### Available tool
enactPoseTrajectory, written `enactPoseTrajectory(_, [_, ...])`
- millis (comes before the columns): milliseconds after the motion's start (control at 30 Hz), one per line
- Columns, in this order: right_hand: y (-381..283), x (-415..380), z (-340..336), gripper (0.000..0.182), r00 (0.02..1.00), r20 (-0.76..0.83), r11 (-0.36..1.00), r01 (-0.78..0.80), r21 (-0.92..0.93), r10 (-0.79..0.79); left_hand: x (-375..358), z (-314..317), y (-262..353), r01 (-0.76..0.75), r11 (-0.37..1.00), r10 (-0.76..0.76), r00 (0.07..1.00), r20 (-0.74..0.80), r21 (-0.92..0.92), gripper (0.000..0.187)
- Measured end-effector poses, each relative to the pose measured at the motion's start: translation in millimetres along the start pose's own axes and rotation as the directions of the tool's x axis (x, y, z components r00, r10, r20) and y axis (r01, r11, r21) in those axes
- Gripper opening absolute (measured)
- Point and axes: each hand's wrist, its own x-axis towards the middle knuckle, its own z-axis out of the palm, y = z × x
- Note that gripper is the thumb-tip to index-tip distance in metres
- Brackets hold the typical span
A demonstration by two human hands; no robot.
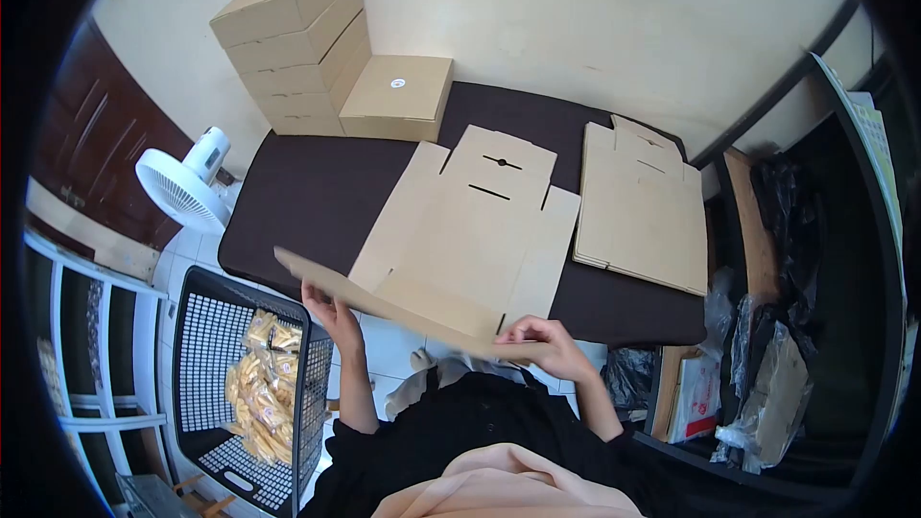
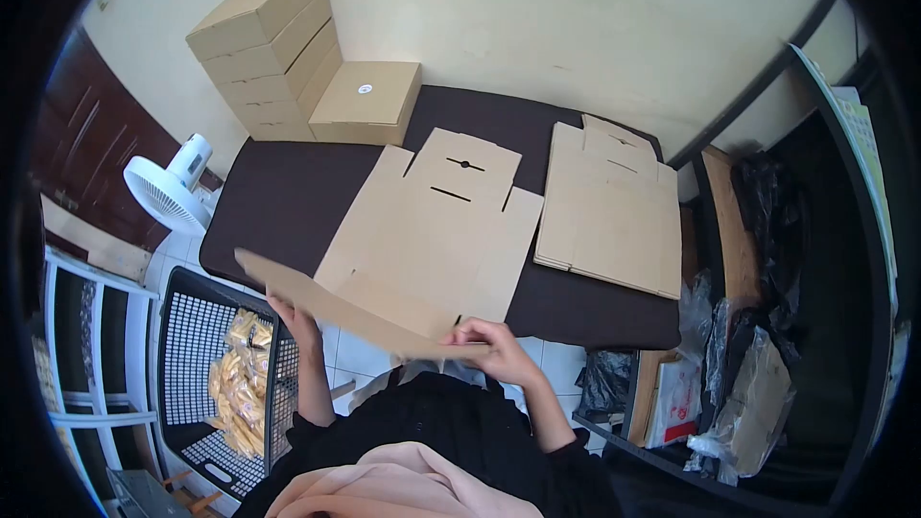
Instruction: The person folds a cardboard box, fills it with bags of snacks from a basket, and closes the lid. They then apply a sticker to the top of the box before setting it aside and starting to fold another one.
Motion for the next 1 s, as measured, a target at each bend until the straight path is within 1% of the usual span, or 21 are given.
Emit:
enactPoseTrajectory(33, [2,10,8,0.016,0.981,0.019,0.924,0.19,-0.333,-0.195,-7,20,32,0.041,0.984,-0.021,0.993,-0.116,0.171,0.057])
enactPoseTrajectory(100, [-1,24,39,0.023,0.996,-0.022,0.988,0.087,-0.13,-0.091,-27,28,44,-0.021,0.992,0.032,0.996,-0.082,0.127,0.065])
enactPoseTrajectory(167, [7,41,65,0.032,0.989,0.064,0.989,0.137,-0.056,-0.133,-59,38,60,-0.076,0.994,0.081,0.994,-0.067,0.08,0.073])
enactPoseTrajectory(233, [12,58,91,0.03,0.974,0.208,0.993,0.072,0.094,-0.09,-92,43,69,-0.164,0.986,0.165,0.984,0.06,-0.025,0.083])
enactPoseTrajectory(267, [10,63,102,0.03,0.969,0.23,0.993,0.066,0.095,-0.086,-110,37,63,-0.195,0.98,0.197,0.977,0.083,-0.024,0.078])
enactPoseTrajectory(333, [-2,76,118,0.034,0.772,0.572,0.947,0.322,0.025,-0.277,-133,19,49,-0.233,0.972,0.233,0.968,0.089,-0.014,0.074])
enactPoseTrajectory(367, [0,82,120,0.034,0.761,0.588,0.948,0.318,0.029,-0.273,-139,7,44,0.133,0.991,-0.134,0.989,0.055,0.027,0.065])
enactPoseTrajectory(400, [4,88,121,0.035,0.689,0.703,0.957,0.286,-0.044,-0.174,-141,2,45,0.482,0.875,-0.482,0.876,0.01,0.046,0.057])
enactPoseTrajectory(433, [6,95,122,0.037,0.602,0.796,0.957,0.266,-0.12,-0.068,-141,0,42,0.478,0.877,-0.478,0.878,-0.006,0.042,0.057])
enactPoseTrajectory(467, [5,102,115,0.038,0.633,0.774,0.977,0.149,-0.154,0.026,-138,-2,39,0.333,0.942,-0.328,0.94,-0.094,0.04,0.047])
enactPoseTrajectory(500, [14,113,102,0.04,0.717,0.693,0.895,0.355,-0.27,-0.075,-134,-3,39,0.181,0.982,-0.169,0.969,-0.179,0.054,0.037])
enactPoseTrajectory(533, [29,124,86,0.043,0.764,0.613,0.757,0.519,-0.396,-0.203,-132,4,49,0.214,0.977,-0.199,0.935,-0.295,0.019,0.034])
enactPoseTrajectory(567, [40,129,66,0.047,0.875,0.382,0.579,0.484,-0.656,-0.298,-130,4,48,0.211,0.977,-0.194,0.932,-0.307,0.021,0.034])
enactPoseTrajectory(600, [50,139,40,0.042,0.899,0.179,0.466,0.367,-0.805,-0.4,-129,3,44,0.157,0.987,-0.157,0.915,-0.373,-0.029,0.032])
enactPoseTrajectory(633, [35,139,16,0.049,0.931,-0.003,0.402,0.155,-0.902,-0.365,-129,2,40,0.098,0.992,-0.121,0.891,-0.438,-0.075,0.032])
enactPoseTrajectory(667, [58,146,-16,0.055,0.841,-0.251,0.477,0.01,-0.879,-0.48,-127,-4,36,0.092,0.993,-0.116,0.888,-0.446,-0.076,0.032])
enactPoseTrajectory(767, [68,150,-86,0.063,0.683,-0.595,0.52,-0.353,-0.777,-0.425,-123,-24,31,0.117,0.967,-0.21,0.866,-0.453,-0.226,0.042])
enactPoseTrajectory(833, [60,156,-113,0.066,0.727,-0.663,0.699,-0.38,-0.605,-0.18,-112,-24,37,0.095,0.935,-0.251,0.857,-0.45,-0.342,0.042])
enactPoseTrajectory(900, [64,164,-119,0.066,0.712,-0.669,0.664,-0.398,-0.633,-0.212,-98,-22,46,0.065,0.959,-0.199,0.849,-0.489,-0.276,0.037])
enactPoseTrajectory(967, [68,168,-123,0.057,0.712,-0.689,0.823,-0.309,-0.477,-0.132,-90,-23,52,0.044,0.977,-0.149,0.843,-0.516,-0.21,0.035])
enactPoseTrajectory(1000, [63,170,-123,0.046,0.752,-0.659,0.902,-0.276,-0.331,-0.011,-84,-26,53,0.021,0.979,-0.125,0.849,-0.513,-0.205,0.035])
